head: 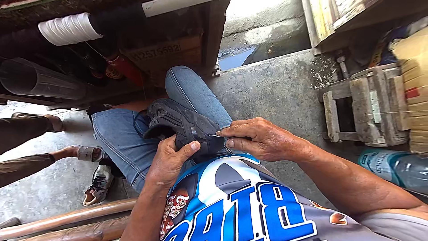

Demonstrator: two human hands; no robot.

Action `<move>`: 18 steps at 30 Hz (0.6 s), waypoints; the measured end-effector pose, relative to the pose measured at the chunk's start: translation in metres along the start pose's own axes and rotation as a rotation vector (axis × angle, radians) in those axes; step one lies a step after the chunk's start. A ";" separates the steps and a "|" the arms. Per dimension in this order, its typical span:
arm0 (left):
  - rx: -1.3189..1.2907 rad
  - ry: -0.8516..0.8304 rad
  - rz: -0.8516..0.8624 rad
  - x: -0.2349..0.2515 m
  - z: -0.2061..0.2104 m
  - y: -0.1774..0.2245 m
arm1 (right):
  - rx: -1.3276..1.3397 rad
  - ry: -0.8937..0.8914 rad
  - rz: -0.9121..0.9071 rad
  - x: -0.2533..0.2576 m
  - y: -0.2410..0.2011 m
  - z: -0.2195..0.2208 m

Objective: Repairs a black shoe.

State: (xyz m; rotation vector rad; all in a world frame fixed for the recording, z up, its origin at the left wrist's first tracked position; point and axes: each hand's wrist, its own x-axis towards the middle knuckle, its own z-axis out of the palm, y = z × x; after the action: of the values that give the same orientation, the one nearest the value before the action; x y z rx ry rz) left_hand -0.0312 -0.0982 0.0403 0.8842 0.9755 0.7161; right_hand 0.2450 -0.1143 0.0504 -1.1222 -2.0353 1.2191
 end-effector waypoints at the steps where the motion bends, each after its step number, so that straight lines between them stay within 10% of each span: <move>1: 0.001 -0.003 0.001 0.000 0.000 0.000 | 0.003 -0.002 -0.007 0.000 0.000 0.000; 18: 0.121 -0.106 -0.008 -0.002 -0.002 -0.005 | -0.318 -0.170 -0.056 0.014 -0.012 -0.015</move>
State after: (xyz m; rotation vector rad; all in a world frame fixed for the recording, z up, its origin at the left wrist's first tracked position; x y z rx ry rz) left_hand -0.0331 -0.1016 0.0366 1.0136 0.9345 0.6021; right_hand 0.2448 -0.0986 0.0685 -1.1242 -2.4373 1.0169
